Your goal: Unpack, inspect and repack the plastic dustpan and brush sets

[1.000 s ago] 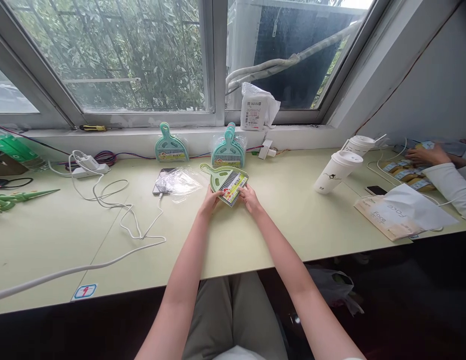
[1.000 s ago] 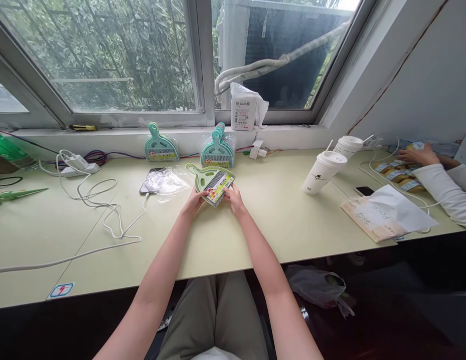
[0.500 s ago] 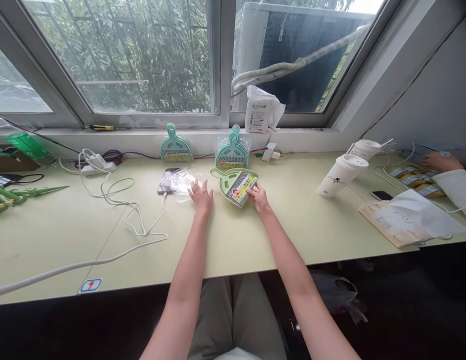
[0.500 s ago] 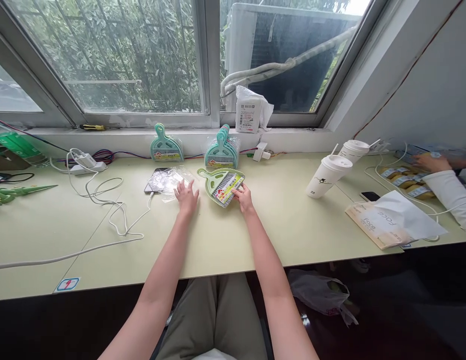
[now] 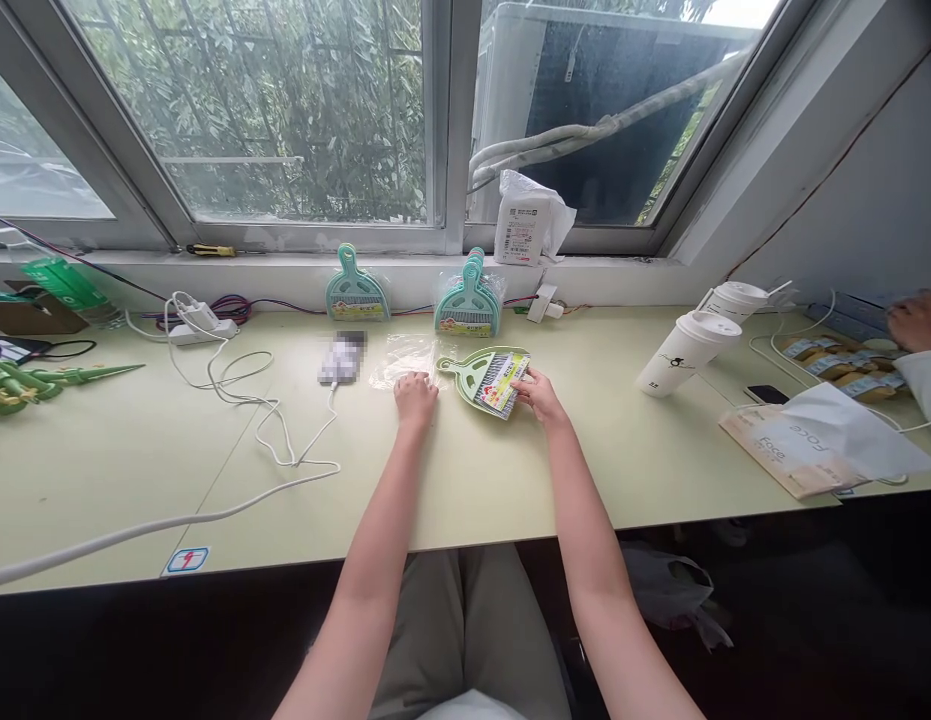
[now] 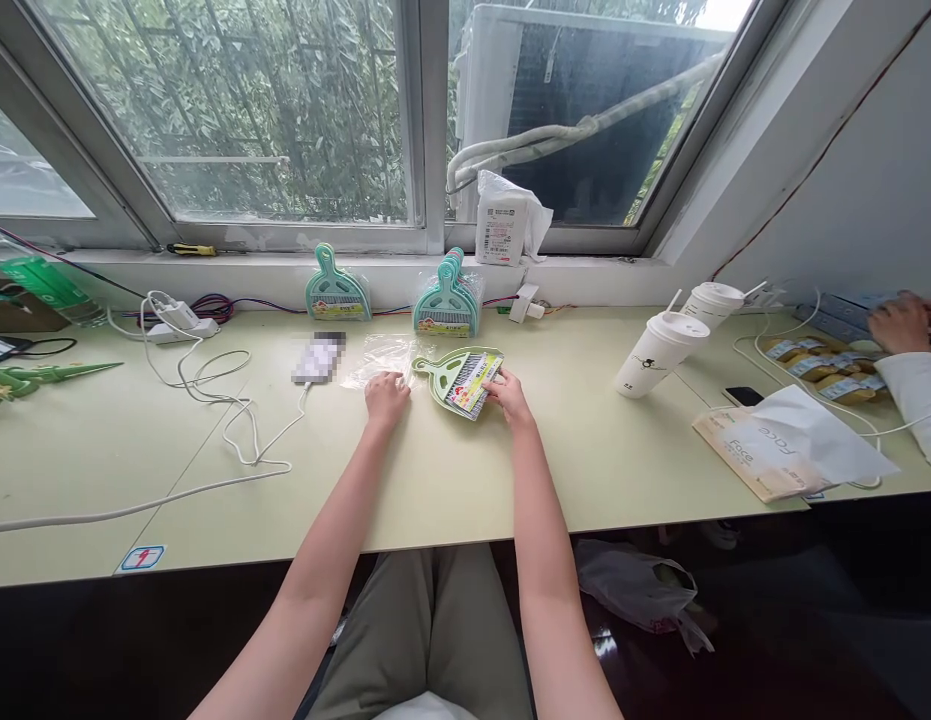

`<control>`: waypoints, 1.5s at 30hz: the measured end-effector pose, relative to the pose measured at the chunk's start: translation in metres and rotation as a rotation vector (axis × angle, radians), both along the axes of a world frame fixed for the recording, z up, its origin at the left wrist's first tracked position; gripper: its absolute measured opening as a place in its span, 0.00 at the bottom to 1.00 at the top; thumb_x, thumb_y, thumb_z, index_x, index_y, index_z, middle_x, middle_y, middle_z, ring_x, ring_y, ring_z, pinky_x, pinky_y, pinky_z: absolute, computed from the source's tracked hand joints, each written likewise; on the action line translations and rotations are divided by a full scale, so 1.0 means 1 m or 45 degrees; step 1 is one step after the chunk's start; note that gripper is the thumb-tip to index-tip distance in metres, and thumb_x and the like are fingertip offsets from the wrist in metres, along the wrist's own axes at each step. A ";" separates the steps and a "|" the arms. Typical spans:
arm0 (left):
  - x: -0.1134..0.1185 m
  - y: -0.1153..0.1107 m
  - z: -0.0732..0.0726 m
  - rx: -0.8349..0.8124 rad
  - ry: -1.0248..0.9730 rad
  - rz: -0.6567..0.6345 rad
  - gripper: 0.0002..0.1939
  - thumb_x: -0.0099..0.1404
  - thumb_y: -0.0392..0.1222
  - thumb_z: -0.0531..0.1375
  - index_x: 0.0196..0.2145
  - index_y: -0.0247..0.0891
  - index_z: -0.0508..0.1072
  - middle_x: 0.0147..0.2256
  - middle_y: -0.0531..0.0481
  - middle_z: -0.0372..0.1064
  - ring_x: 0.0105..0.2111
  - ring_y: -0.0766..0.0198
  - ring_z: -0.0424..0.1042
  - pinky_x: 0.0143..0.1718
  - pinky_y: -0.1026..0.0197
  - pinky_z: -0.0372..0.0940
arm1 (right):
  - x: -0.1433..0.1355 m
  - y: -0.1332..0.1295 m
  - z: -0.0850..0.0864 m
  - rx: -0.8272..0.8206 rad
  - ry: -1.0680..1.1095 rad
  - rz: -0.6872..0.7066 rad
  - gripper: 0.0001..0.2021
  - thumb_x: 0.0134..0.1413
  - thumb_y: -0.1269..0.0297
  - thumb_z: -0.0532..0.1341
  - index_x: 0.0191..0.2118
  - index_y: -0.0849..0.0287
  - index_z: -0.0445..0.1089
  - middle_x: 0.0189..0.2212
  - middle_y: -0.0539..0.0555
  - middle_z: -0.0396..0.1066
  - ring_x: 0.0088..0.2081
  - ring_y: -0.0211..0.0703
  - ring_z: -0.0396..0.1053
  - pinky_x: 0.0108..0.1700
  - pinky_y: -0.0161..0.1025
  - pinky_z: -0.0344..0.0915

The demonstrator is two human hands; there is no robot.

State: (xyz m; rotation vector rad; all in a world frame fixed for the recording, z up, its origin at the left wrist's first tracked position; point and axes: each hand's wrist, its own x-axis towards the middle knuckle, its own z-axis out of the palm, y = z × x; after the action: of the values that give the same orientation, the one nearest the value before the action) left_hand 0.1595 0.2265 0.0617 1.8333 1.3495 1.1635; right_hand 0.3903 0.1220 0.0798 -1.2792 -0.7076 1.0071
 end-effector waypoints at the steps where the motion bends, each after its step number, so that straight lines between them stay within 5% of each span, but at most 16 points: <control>1: 0.000 0.000 0.000 0.000 -0.014 -0.007 0.12 0.50 0.30 0.60 0.34 0.42 0.71 0.39 0.42 0.69 0.52 0.47 0.60 0.61 0.45 0.39 | -0.001 0.001 0.000 0.002 0.000 -0.010 0.20 0.43 0.74 0.65 0.46 0.60 0.66 0.32 0.54 0.77 0.32 0.42 0.76 0.35 0.39 0.75; 9: -0.002 -0.001 0.004 0.032 -0.205 0.058 0.13 0.52 0.26 0.55 0.31 0.44 0.70 0.29 0.48 0.69 0.46 0.51 0.66 0.63 0.44 0.29 | -0.012 0.004 0.001 0.020 0.014 0.043 0.19 0.43 0.74 0.65 0.45 0.60 0.67 0.33 0.55 0.77 0.33 0.44 0.76 0.34 0.40 0.75; 15: -0.005 -0.002 0.009 0.055 -0.351 0.097 0.12 0.57 0.29 0.55 0.34 0.45 0.71 0.33 0.46 0.70 0.45 0.52 0.67 0.59 0.46 0.47 | -0.014 0.007 -0.005 -0.022 0.055 0.115 0.21 0.41 0.74 0.66 0.45 0.60 0.67 0.36 0.56 0.77 0.34 0.44 0.76 0.34 0.38 0.75; 19: -0.001 -0.007 0.014 0.124 -0.359 0.066 0.12 0.61 0.32 0.54 0.38 0.46 0.71 0.40 0.46 0.70 0.45 0.52 0.67 0.54 0.48 0.54 | -0.013 0.013 -0.014 -0.038 0.142 -0.045 0.19 0.41 0.76 0.64 0.43 0.59 0.67 0.34 0.52 0.77 0.32 0.41 0.76 0.33 0.36 0.74; 24: 0.015 -0.015 0.019 0.142 -0.427 -0.149 0.07 0.62 0.36 0.56 0.33 0.46 0.73 0.37 0.49 0.71 0.47 0.56 0.66 0.61 0.44 0.40 | -0.021 0.015 -0.015 -0.001 0.157 0.023 0.15 0.43 0.75 0.65 0.40 0.61 0.69 0.34 0.53 0.77 0.33 0.40 0.76 0.33 0.34 0.74; 27: 0.023 -0.024 0.025 0.102 -0.453 -0.124 0.04 0.61 0.41 0.58 0.34 0.47 0.73 0.39 0.49 0.71 0.54 0.53 0.59 0.61 0.39 0.35 | -0.032 0.016 -0.012 0.031 0.156 0.121 0.14 0.43 0.73 0.65 0.40 0.61 0.69 0.35 0.55 0.77 0.35 0.42 0.76 0.35 0.37 0.75; 30: 0.023 -0.032 0.033 0.161 -0.519 0.035 0.16 0.59 0.45 0.61 0.46 0.50 0.69 0.52 0.47 0.64 0.62 0.50 0.46 0.60 0.38 0.41 | -0.042 0.017 -0.010 0.084 0.186 0.103 0.15 0.44 0.73 0.65 0.41 0.60 0.68 0.34 0.54 0.77 0.36 0.43 0.76 0.37 0.39 0.75; 34: 0.014 -0.025 0.034 0.120 -0.805 0.306 0.39 0.58 0.52 0.62 0.62 0.49 0.48 0.64 0.45 0.45 0.65 0.51 0.38 0.59 0.48 0.50 | -0.048 0.018 -0.010 0.149 0.195 0.100 0.15 0.44 0.72 0.66 0.41 0.58 0.68 0.35 0.52 0.77 0.36 0.42 0.76 0.38 0.39 0.75; 36: 0.011 -0.015 0.030 -0.129 -1.000 0.199 0.41 0.59 0.53 0.60 0.63 0.47 0.43 0.62 0.42 0.49 0.63 0.54 0.48 0.57 0.53 0.55 | -0.050 0.017 -0.010 0.170 0.201 0.108 0.15 0.43 0.71 0.66 0.41 0.58 0.68 0.36 0.52 0.76 0.36 0.42 0.76 0.38 0.38 0.75; 40: 0.014 -0.002 0.019 -0.686 -1.120 -0.388 0.32 0.60 0.49 0.60 0.59 0.38 0.56 0.52 0.40 0.66 0.48 0.56 0.69 0.47 0.55 0.65 | -0.055 0.017 -0.009 0.209 0.217 0.090 0.16 0.42 0.69 0.68 0.40 0.58 0.68 0.37 0.52 0.76 0.38 0.42 0.75 0.39 0.38 0.75; 45: 0.029 -0.013 0.015 -0.842 -1.050 -0.764 0.21 0.59 0.46 0.61 0.48 0.35 0.68 0.45 0.43 0.72 0.41 0.59 0.72 0.42 0.57 0.68 | -0.057 0.018 -0.008 0.283 0.265 -0.113 0.17 0.40 0.68 0.68 0.40 0.57 0.67 0.37 0.51 0.76 0.41 0.44 0.74 0.44 0.41 0.74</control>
State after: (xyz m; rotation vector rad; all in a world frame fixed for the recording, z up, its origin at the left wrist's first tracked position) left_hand 0.1883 0.2139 0.0767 0.9719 0.5315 0.8365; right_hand 0.3333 0.1397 0.0720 -0.9884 -0.5795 0.9447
